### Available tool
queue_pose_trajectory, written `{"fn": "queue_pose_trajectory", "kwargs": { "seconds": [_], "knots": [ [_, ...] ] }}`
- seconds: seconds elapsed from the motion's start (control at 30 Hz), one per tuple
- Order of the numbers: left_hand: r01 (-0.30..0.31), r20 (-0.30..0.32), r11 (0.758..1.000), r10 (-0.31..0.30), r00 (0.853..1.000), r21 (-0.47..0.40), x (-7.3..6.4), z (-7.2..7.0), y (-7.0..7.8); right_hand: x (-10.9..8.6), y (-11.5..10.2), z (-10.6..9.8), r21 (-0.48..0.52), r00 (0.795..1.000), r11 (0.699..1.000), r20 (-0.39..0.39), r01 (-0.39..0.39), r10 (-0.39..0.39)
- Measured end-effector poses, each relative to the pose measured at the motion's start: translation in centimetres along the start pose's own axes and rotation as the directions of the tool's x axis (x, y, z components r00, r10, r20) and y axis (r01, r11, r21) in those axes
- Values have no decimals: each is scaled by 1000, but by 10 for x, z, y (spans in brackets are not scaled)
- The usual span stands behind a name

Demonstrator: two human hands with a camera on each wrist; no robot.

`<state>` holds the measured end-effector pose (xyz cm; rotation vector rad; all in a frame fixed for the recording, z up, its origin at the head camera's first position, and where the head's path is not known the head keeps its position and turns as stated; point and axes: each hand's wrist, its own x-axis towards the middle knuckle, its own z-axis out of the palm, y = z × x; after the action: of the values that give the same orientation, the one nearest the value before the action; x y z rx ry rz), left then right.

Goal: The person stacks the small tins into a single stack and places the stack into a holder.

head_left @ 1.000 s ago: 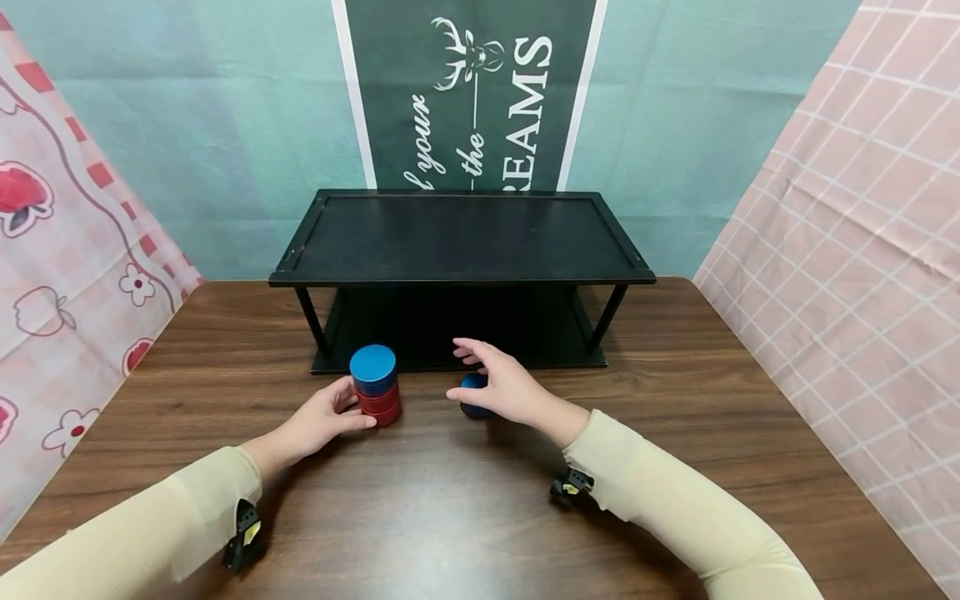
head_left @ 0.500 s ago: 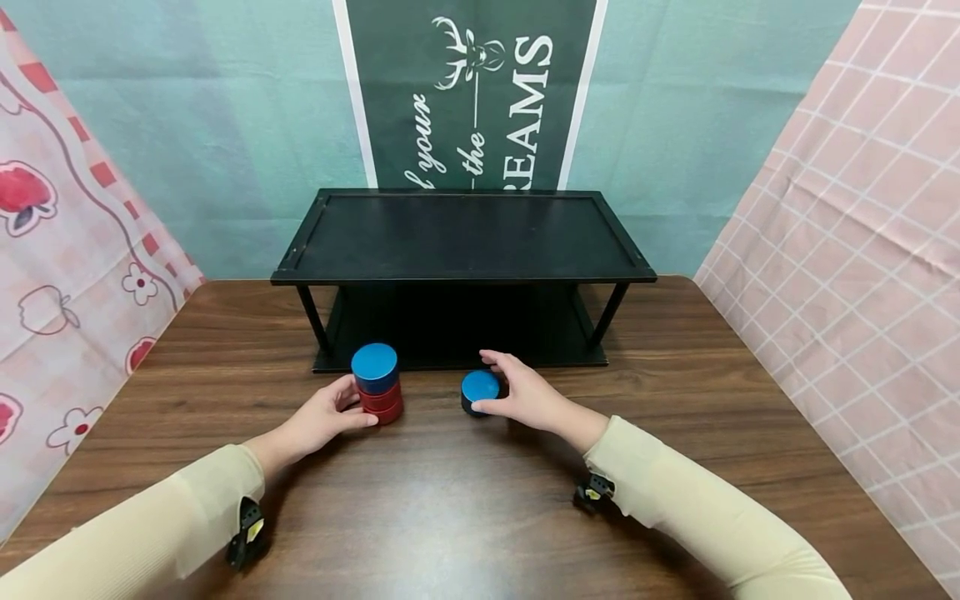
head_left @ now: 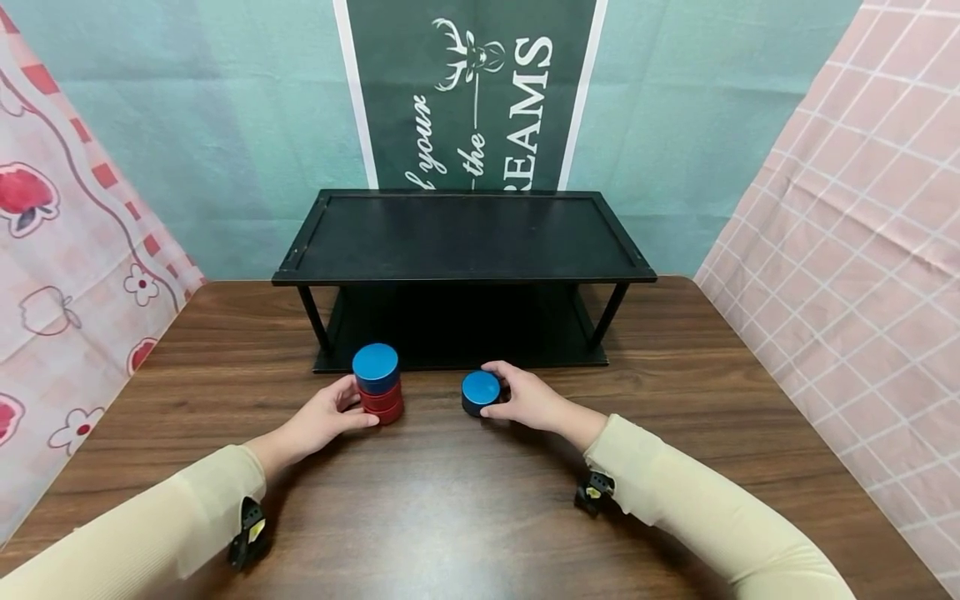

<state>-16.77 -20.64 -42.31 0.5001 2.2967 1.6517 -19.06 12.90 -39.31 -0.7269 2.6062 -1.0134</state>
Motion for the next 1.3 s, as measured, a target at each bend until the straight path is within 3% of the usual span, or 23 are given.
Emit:
{"fn": "queue_pose_trajectory", "kwargs": {
  "seconds": [0.73, 1.0, 1.3],
  "knots": [
    [0, 3, 1000, 0, 1000, 8, 1, -1, -2, -5, -4, -8, 59, 991, 997, -127, 43, -35],
    [-4, 5, 1000, 4, 1000, 8, 0, -1, -1, -6, -12, -15, 63, 981, 994, -177, 93, -81],
    [9, 7, 1000, -9, 1000, 7, 0, -1, -2, -10, -22, -27, 60, 974, 995, -220, 76, -61]
  ]
}}
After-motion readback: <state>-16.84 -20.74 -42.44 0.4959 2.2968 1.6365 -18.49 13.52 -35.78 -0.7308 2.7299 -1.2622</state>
